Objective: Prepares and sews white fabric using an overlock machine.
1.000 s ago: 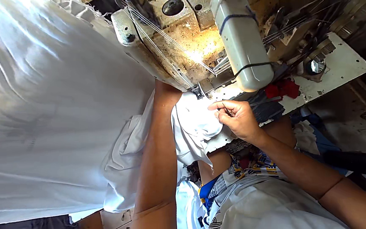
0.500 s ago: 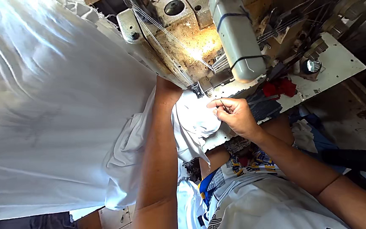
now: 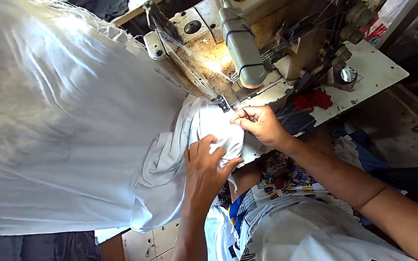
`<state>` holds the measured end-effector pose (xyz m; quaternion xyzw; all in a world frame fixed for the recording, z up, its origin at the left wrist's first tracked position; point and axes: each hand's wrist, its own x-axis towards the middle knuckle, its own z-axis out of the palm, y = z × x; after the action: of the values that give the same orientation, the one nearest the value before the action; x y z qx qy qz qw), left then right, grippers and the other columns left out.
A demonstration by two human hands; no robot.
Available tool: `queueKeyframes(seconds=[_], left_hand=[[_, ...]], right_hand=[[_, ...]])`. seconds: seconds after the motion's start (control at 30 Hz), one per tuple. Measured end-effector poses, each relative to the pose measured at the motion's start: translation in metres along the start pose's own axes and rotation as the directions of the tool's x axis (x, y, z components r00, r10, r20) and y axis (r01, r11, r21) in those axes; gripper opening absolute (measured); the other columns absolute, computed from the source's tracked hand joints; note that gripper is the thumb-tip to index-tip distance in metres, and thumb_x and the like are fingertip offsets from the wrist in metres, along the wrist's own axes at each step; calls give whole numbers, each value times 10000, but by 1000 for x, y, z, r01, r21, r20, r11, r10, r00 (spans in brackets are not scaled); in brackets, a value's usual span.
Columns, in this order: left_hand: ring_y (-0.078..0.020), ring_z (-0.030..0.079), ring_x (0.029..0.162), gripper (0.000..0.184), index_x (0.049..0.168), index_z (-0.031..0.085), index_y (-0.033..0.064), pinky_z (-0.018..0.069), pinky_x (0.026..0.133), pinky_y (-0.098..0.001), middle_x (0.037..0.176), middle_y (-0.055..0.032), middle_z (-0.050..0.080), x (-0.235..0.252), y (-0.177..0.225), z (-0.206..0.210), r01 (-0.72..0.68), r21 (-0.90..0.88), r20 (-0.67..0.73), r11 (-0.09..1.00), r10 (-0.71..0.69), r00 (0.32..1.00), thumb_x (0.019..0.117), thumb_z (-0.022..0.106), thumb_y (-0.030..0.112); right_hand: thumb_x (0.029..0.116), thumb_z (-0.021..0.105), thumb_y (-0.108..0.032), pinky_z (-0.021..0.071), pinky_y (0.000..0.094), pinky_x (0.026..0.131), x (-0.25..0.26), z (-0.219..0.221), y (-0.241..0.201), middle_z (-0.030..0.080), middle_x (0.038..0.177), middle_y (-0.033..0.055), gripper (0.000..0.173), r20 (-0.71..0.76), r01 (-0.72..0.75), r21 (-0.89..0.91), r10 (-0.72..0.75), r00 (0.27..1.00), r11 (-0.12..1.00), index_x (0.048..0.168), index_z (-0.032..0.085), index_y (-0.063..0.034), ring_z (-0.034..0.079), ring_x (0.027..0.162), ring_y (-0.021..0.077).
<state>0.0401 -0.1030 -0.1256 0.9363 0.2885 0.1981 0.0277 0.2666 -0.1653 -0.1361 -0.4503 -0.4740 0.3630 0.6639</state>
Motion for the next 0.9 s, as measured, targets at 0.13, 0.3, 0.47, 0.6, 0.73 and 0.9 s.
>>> queueKeyframes(seconds=[0.13, 0.3, 0.47, 0.6, 0.73, 0.9], left_hand=[[-308, 588, 1125, 522, 813, 715, 139, 463, 938, -513, 1298, -124, 628, -25, 9, -53, -26, 24, -38, 999, 27, 999, 929, 632, 642], [-253, 585, 1238, 323, 801, 681, 128, 488, 1030, -435, 1273, -93, 656, -29, 33, -82, -226, -197, -130, 954, 203, 970, 937, 741, 416], [-179, 692, 975, 276, 782, 598, 78, 599, 829, -332, 1047, -91, 695, -12, 38, -43, -377, -457, -273, 805, 277, 921, 907, 793, 227], [-195, 593, 936, 459, 1150, 696, 186, 489, 815, -363, 1050, -57, 630, -1, 23, 2, -294, -185, -259, 938, 243, 935, 876, 768, 547], [-394, 413, 1421, 566, 1442, 578, 228, 234, 1192, -645, 1545, -162, 448, 8, -10, 42, -176, 69, -193, 982, 186, 963, 898, 718, 304], [-363, 487, 1382, 76, 913, 746, 109, 218, 1205, -651, 1422, -115, 600, 16, -13, 28, -231, 110, -237, 967, 251, 939, 878, 679, 118]], right_hand=[[1023, 550, -35, 534, 257, 632, 16, -7, 5, 699, 795, 61, 194, 150, 64, -220, -31, 988, 973, 1074, 731, 12, 625, 670, 96], [898, 656, -52, 549, 365, 646, 0, -8, -7, 626, 1047, 69, 317, 374, 433, -653, -232, 898, 622, 1172, 762, -172, 642, 846, 165], [923, 711, -29, 592, 303, 805, -14, -20, -14, 670, 1187, 74, 144, 486, 485, -400, -269, 832, 778, 1045, 766, -83, 667, 972, 129], [964, 664, 6, 590, 272, 870, -28, -32, -3, 699, 1034, 74, 85, 386, 343, -301, -215, 897, 890, 1029, 717, 9, 674, 976, 116], [964, 660, 7, 595, 283, 870, -42, -33, 11, 709, 1059, 82, 71, 269, 261, -265, -188, 944, 928, 1006, 717, 13, 682, 992, 125], [976, 661, -19, 592, 274, 851, -49, -29, 12, 711, 1065, 83, 71, 208, 193, -235, -144, 967, 953, 1008, 717, 11, 682, 979, 126]])
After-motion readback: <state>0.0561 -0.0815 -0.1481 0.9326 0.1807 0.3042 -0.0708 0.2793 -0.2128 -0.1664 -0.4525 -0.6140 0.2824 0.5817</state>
